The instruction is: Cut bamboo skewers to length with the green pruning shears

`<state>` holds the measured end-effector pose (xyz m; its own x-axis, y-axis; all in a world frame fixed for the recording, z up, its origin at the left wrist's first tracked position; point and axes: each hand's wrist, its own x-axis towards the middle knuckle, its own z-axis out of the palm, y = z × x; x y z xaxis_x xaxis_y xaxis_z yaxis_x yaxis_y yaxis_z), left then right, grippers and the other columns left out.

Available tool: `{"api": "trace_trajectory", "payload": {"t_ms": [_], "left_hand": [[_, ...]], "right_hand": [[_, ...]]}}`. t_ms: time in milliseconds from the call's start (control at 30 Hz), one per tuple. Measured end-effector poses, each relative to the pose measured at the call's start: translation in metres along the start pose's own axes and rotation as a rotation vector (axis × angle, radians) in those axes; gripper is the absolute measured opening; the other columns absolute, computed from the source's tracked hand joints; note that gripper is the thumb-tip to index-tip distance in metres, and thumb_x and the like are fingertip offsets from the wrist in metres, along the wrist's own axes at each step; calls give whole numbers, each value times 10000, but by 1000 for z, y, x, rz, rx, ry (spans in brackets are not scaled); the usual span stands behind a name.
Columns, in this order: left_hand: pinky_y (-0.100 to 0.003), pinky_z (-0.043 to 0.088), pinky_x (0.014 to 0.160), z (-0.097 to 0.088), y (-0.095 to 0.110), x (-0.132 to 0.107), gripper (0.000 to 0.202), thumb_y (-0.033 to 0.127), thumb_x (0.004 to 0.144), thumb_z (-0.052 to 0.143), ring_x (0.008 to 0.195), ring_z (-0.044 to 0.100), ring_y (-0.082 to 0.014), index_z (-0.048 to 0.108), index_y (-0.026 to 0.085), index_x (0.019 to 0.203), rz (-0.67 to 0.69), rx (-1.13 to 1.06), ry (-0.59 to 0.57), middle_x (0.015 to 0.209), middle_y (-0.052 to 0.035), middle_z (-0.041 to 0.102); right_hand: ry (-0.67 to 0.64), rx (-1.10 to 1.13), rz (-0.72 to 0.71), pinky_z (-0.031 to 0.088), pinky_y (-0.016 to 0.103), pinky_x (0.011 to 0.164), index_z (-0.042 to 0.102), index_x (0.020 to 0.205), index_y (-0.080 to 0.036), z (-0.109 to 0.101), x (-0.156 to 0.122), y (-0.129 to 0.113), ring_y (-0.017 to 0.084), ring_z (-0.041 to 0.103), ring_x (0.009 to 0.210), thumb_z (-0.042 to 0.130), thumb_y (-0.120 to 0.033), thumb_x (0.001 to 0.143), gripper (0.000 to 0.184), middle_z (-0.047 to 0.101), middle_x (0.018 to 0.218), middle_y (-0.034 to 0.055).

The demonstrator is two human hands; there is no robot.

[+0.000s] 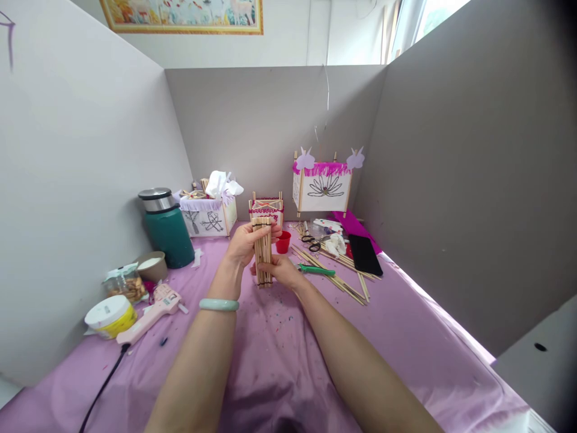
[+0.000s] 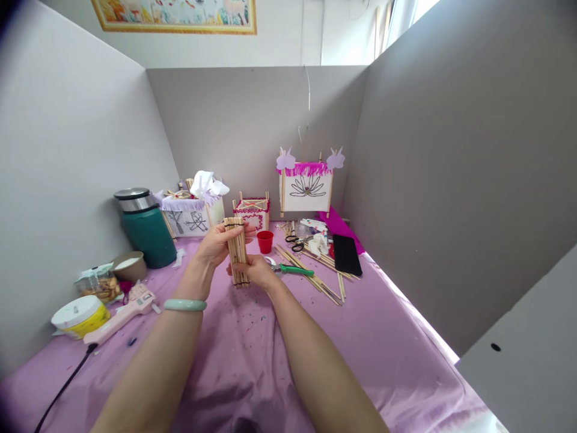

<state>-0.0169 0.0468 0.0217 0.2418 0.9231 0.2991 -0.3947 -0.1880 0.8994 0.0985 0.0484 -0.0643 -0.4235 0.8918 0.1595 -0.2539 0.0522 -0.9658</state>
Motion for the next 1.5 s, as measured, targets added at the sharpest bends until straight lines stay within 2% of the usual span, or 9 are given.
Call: {"api": "trace_trajectory", "payload": {"t_ms": [133, 367, 567, 733, 833, 967, 1300, 1500], "left_hand": [[-420, 537, 849, 2, 4, -4, 360, 264, 687, 745, 902, 691, -268, 658, 110, 1001, 1, -4, -14, 953, -138, 726], [-439, 540, 832, 6, 0, -3, 200, 217, 704, 681, 897, 693, -274, 631, 125, 875, 49, -48, 73, 890, -116, 733], [-430, 543, 822, 8, -3, -2, 183, 173, 672, 674, 863, 696, -257, 635, 126, 844, 47, -83, 119, 876, -103, 733], [-338, 541, 790, -3, -9, -3, 293, 236, 698, 724, 885, 679, -213, 661, 130, 964, 103, -66, 86, 983, -96, 716], [-266, 524, 746, -9, -11, -3, 303, 231, 692, 738, 834, 669, -163, 660, 139, 971, 170, -81, 119, 950, -71, 715], [-223, 498, 680, -13, -9, -2, 289, 240, 682, 747, 754, 648, -127, 678, 131, 940, 178, -38, 174, 890, -54, 710], [-228, 513, 711, -16, -14, -2, 333, 247, 678, 759, 797, 660, -137, 705, 147, 990, 176, -62, 127, 937, -56, 723], [-309, 541, 734, -10, -22, -3, 345, 291, 695, 752, 800, 687, -190, 689, 158, 1008, 189, -119, 157, 933, -73, 728]], "right_hand": [[-18, -10, -14, 502, 392, 787, 696, 776, -130, 0, -1, -2, 217, 656, 744, 779, -395, 593, 333, 707, 771, 77], [-19, -18, -22, 496, 382, 790, 702, 787, -125, -1, -2, -1, 220, 657, 780, 764, -391, 621, 319, 708, 802, 83], [-17, 13, -13, 499, 395, 790, 699, 790, -120, -1, -1, -1, 220, 662, 755, 800, -407, 572, 374, 709, 774, 77], [8, 65, 4, 505, 397, 786, 701, 787, -122, -1, 0, 1, 218, 665, 733, 822, -401, 542, 391, 712, 757, 77], [9, 72, 12, 507, 400, 797, 704, 802, -121, -1, 1, 3, 223, 672, 753, 824, -396, 543, 396, 719, 779, 86], [-2, 52, 11, 501, 420, 819, 702, 833, -121, -2, 1, 4, 232, 681, 771, 816, -398, 560, 405, 723, 807, 92], [-32, 33, 18, 501, 417, 831, 704, 838, -125, -4, 0, 1, 234, 681, 794, 810, -407, 567, 404, 725, 817, 90], [-40, 31, 1, 508, 410, 800, 705, 822, -126, -3, 2, 3, 229, 677, 765, 814, -419, 556, 410, 718, 786, 79]]}}
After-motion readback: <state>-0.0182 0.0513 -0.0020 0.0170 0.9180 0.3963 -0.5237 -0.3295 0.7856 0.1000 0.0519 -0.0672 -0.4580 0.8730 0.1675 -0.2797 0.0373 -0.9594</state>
